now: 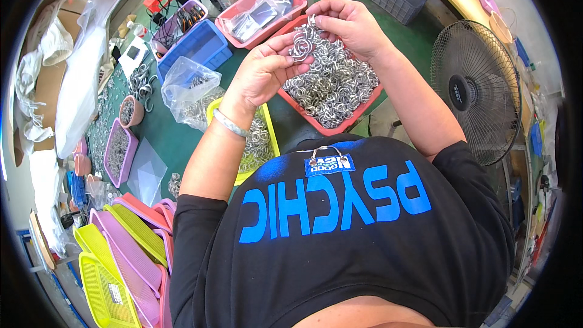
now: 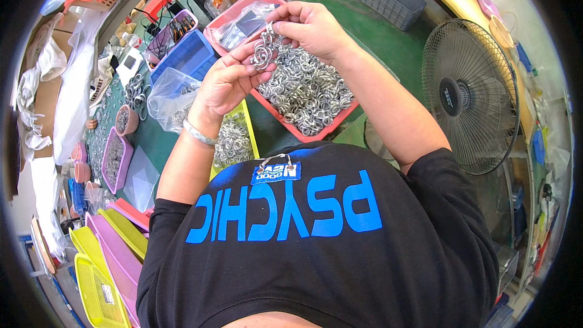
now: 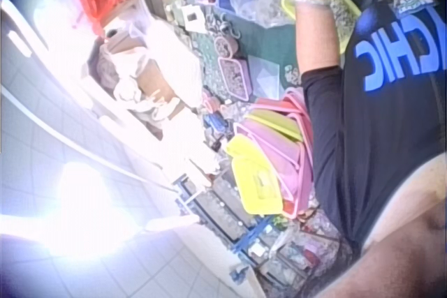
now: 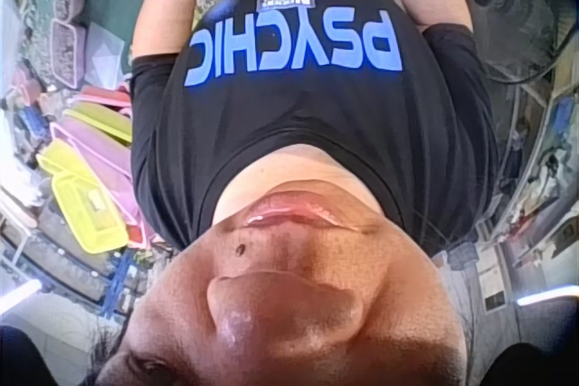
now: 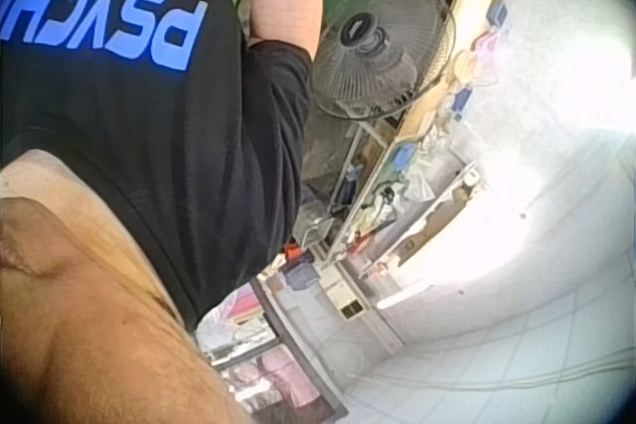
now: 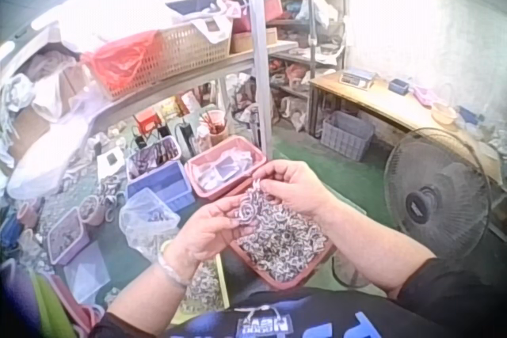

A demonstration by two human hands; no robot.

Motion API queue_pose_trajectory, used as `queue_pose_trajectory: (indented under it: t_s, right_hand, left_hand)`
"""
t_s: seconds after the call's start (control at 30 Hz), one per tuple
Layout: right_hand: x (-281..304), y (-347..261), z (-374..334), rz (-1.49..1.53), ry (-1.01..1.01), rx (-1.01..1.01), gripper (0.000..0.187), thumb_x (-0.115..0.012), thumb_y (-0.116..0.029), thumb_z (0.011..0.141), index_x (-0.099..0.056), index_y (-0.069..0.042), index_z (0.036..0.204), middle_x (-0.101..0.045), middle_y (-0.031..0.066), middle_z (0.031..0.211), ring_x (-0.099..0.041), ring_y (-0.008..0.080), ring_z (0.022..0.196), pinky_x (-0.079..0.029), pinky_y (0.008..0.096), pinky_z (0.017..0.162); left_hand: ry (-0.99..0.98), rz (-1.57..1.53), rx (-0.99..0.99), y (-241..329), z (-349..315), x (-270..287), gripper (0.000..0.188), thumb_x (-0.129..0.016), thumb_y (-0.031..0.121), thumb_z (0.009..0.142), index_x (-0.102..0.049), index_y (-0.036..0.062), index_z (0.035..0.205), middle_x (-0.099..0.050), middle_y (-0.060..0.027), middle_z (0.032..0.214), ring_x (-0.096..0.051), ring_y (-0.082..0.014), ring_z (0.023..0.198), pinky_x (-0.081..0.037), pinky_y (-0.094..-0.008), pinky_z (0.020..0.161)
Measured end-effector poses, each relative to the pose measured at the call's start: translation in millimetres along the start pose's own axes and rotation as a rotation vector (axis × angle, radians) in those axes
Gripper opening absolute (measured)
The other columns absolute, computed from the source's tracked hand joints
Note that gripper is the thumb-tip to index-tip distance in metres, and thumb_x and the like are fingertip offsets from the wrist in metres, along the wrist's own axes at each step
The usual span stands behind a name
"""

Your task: The person sorts small metal rings and keychain connectors from a large container into several smaller bins.

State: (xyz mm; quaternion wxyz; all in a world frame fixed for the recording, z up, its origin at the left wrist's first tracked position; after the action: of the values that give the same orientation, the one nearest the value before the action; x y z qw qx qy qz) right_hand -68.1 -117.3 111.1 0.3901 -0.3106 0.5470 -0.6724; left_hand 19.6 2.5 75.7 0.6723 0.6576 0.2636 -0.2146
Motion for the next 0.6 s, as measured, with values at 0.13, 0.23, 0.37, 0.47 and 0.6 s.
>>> queue_pose_trajectory:
  t_s: [0.13,0.23,0.37,0.47,0.6]
  right_hand:
    - [-0.5,0.0,-0.8,0.015,0.002,-0.008,0.018,-0.056,-0.005,0.08,-0.059,-0.002,0.097,-0.059,-0.0005,0.083,-0.051,0.0027,0.063,-0.042,0.0144,0.056]
    - [0.1,1.3,-0.5,0.025,0.001,-0.011,0.018,-0.056,-0.005,0.08,-0.059,-0.002,0.097,-0.059,-0.0004,0.082,-0.051,0.0028,0.063,-0.042,0.0145,0.055]
    - [0.8,3.0,0.5,0.038,-0.002,-0.015,0.018,-0.055,-0.005,0.08,-0.058,-0.001,0.097,-0.059,-0.0003,0.082,-0.051,0.0029,0.063,-0.042,0.0147,0.055]
    - [1.1,2.4,0.2,0.036,0.006,-0.014,0.019,-0.056,-0.005,0.079,-0.058,-0.002,0.098,-0.059,-0.0001,0.082,-0.051,0.003,0.063,-0.042,0.0144,0.055]
    - [-5.0,-0.9,-0.1,-0.004,-0.024,-0.003,0.019,-0.055,-0.005,0.08,-0.058,-0.001,0.098,-0.059,0.0005,0.083,-0.051,0.0032,0.065,-0.042,0.0164,0.056]
  left_hand:
    - [0.009,-0.006,0.004,0.1,-0.9,-1.3,0.037,-0.047,-0.007,0.076,-0.047,-0.0024,0.113,-0.056,-0.0121,0.103,-0.058,-0.0279,0.092,-0.047,-0.0364,0.083]
    - [0.01,-0.008,0.006,0.6,-1.2,-1.6,0.037,-0.048,-0.007,0.076,-0.047,-0.0029,0.112,-0.056,-0.0125,0.103,-0.057,-0.0285,0.094,-0.046,-0.0372,0.084]
    - [0.014,-0.021,0.012,0.8,-1.8,-2.1,0.037,-0.048,-0.008,0.075,-0.047,-0.0029,0.112,-0.055,-0.013,0.105,-0.056,-0.0292,0.096,-0.046,-0.0382,0.086]
    - [0.001,-0.017,0.006,1.0,-2.5,-3.0,0.037,-0.047,-0.007,0.076,-0.046,-0.0027,0.113,-0.054,-0.013,0.107,-0.055,-0.0298,0.098,-0.045,-0.0387,0.086]
    - [-0.027,-0.005,-0.007,1.6,-2.5,-9.9,0.035,-0.047,0.007,0.082,-0.043,-0.0006,0.116,-0.054,-0.0123,0.108,-0.054,-0.0291,0.098,-0.046,-0.0392,0.085]
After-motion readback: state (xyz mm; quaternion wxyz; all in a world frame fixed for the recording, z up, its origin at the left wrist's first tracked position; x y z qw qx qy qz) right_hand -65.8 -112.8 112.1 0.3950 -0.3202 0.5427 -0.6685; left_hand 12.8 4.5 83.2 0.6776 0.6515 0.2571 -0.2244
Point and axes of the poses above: each hand's wrist, its own z-axis towards the middle knuckle, its own x-axis out of the back of the hand, y = z × x, the point moved 6 cm from there along z, towards the middle knuckle
